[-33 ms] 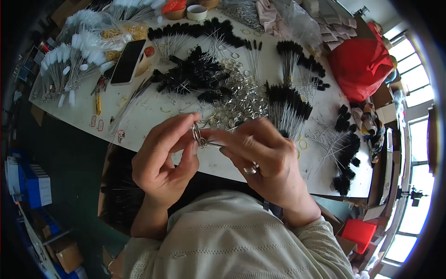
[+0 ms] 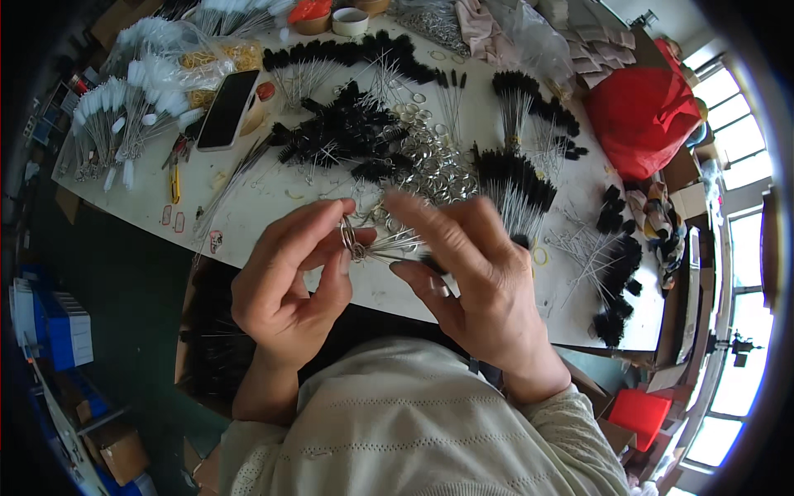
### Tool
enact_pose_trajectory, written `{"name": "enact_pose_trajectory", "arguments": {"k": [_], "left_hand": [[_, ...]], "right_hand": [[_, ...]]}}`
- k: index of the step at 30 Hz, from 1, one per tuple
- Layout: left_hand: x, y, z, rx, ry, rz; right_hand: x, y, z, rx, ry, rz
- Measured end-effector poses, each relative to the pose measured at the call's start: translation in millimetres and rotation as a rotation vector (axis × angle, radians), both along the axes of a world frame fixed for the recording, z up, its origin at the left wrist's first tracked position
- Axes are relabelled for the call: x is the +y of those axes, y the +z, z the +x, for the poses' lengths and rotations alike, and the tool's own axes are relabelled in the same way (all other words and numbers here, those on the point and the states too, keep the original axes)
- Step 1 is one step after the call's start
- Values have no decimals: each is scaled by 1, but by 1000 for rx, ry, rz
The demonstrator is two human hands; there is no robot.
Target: The person carries bundles of wire brushes to a workstation and sits down. The person then threads the wire brushes onto metal rings by hand and places the assembled brush sets into a box.
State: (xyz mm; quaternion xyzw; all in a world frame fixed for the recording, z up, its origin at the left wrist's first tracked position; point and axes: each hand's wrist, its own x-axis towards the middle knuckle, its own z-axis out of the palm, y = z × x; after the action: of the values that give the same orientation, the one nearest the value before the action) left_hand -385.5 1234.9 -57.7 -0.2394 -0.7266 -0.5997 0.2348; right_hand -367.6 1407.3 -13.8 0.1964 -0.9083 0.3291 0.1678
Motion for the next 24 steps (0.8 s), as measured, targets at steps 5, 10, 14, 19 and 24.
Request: {"name": "enact_pose_trajectory", "arguments": {"k": [5,10,14,19,24], "left_hand": [[6,11,0,78,-33,41],[6,8,-1,83,-46,-32],[8,5,1,84,-9,58],[3,25,-8,237,4,-323],[-6,32,-10,-538,-431,236]], "right_hand": [[0,-8,-7,300,45,-128],[-7,-24,-7,316,40,-319],[-2,-23,-1,179,86,-294],[5,-19,4,136,78,-334],[6,-18,11,105,99,-386]]}}
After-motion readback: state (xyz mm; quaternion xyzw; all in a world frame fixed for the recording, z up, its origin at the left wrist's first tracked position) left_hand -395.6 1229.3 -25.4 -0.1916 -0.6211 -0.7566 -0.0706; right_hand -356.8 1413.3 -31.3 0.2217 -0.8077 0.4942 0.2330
